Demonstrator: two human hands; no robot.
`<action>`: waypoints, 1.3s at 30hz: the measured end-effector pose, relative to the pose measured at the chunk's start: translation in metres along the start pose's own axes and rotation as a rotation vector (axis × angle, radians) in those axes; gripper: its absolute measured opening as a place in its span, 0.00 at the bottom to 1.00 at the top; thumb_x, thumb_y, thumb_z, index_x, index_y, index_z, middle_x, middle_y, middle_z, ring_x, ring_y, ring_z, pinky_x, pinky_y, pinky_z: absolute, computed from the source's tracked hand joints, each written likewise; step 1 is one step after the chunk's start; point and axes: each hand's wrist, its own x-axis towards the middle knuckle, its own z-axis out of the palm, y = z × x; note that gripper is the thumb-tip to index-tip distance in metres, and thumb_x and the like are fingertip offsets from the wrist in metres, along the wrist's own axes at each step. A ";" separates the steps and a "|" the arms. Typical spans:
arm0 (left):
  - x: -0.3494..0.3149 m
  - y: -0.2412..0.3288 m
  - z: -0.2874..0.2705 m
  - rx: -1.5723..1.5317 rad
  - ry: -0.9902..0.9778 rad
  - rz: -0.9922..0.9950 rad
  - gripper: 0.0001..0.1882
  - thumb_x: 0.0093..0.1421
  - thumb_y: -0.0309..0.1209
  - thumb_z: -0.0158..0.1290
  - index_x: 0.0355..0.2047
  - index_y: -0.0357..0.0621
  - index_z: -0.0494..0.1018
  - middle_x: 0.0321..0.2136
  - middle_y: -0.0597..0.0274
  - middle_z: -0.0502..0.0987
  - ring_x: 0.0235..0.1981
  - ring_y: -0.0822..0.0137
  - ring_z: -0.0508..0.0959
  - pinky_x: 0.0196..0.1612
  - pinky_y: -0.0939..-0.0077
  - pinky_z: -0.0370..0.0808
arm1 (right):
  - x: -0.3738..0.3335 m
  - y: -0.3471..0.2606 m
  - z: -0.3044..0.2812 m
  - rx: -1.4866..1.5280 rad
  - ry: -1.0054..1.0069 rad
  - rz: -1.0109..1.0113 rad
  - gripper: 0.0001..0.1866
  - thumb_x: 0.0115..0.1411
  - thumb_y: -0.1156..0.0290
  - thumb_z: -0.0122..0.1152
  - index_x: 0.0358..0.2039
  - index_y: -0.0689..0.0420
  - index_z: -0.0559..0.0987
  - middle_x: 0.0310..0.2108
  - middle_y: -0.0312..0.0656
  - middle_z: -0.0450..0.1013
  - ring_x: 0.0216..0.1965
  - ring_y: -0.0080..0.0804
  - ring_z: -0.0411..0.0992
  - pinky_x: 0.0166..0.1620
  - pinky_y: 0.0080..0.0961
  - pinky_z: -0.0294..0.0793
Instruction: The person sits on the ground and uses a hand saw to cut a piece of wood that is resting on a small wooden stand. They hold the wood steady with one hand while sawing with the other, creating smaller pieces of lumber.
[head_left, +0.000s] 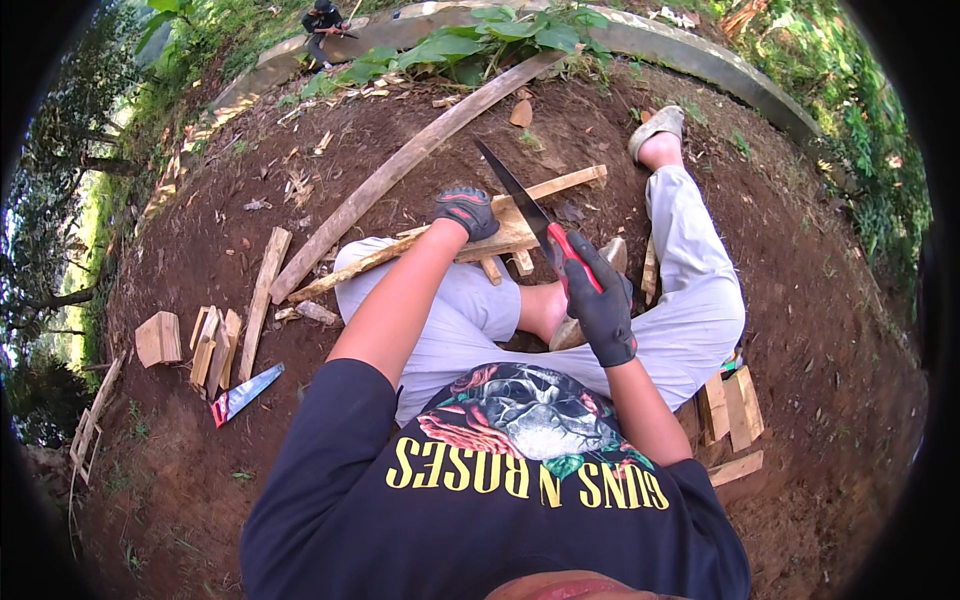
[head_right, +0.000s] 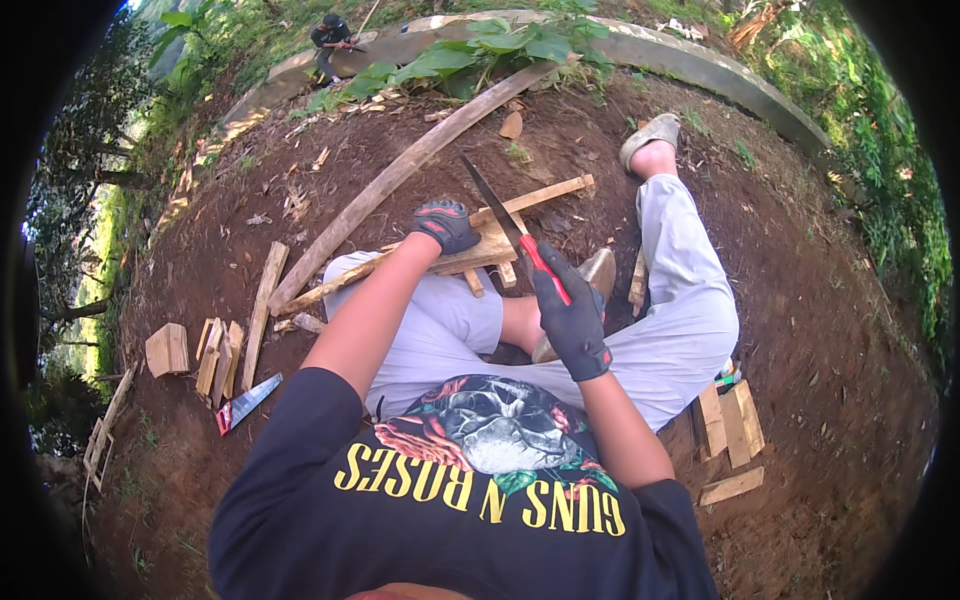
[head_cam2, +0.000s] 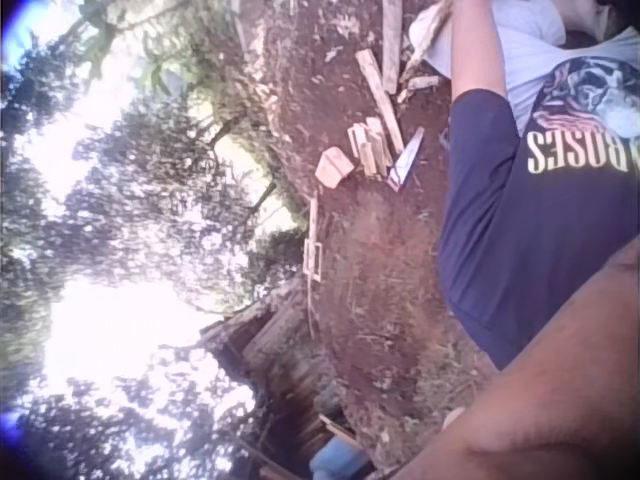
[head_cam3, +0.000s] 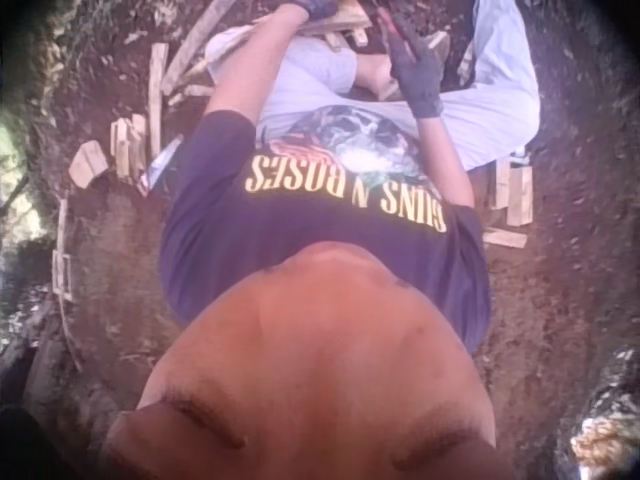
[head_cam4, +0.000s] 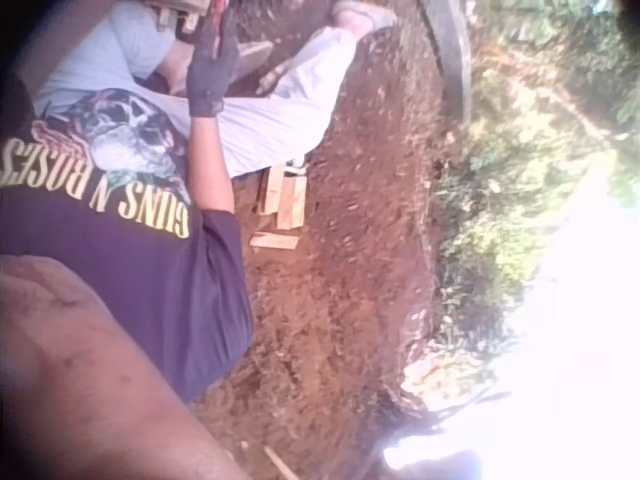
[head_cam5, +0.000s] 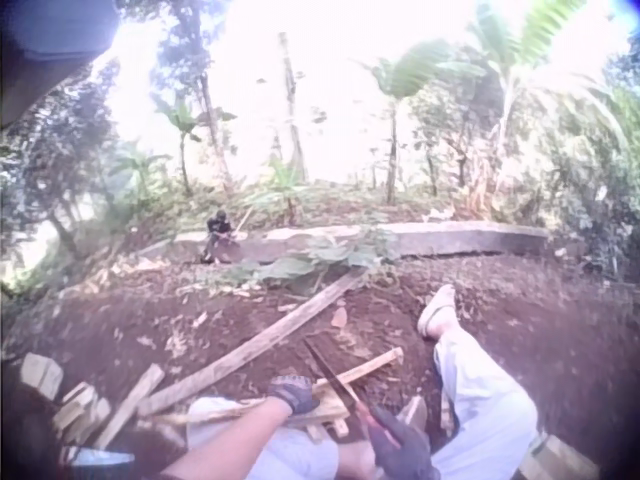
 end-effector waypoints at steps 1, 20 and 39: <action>0.006 0.004 0.001 0.007 -0.049 -0.021 0.28 0.63 0.51 0.53 0.53 0.44 0.83 0.53 0.43 0.83 0.54 0.46 0.84 0.58 0.52 0.80 | -0.001 -0.003 0.001 -0.003 -0.004 -0.001 0.22 0.71 0.65 0.62 0.64 0.56 0.81 0.56 0.53 0.82 0.57 0.42 0.82 0.59 0.35 0.77; 0.003 0.011 0.044 -0.112 0.236 -0.057 0.18 0.62 0.38 0.50 0.46 0.46 0.83 0.46 0.47 0.85 0.49 0.49 0.85 0.53 0.51 0.80 | -0.026 -0.013 -0.024 -0.097 -0.003 -0.105 0.21 0.71 0.66 0.61 0.62 0.59 0.81 0.54 0.54 0.83 0.56 0.44 0.82 0.59 0.36 0.78; 0.003 0.018 0.063 -0.036 0.355 -0.059 0.16 0.61 0.36 0.51 0.42 0.46 0.84 0.42 0.49 0.86 0.44 0.51 0.86 0.47 0.53 0.81 | -0.089 -0.007 -0.075 -0.188 -0.046 0.052 0.21 0.73 0.66 0.58 0.63 0.55 0.81 0.55 0.50 0.83 0.53 0.40 0.84 0.55 0.35 0.80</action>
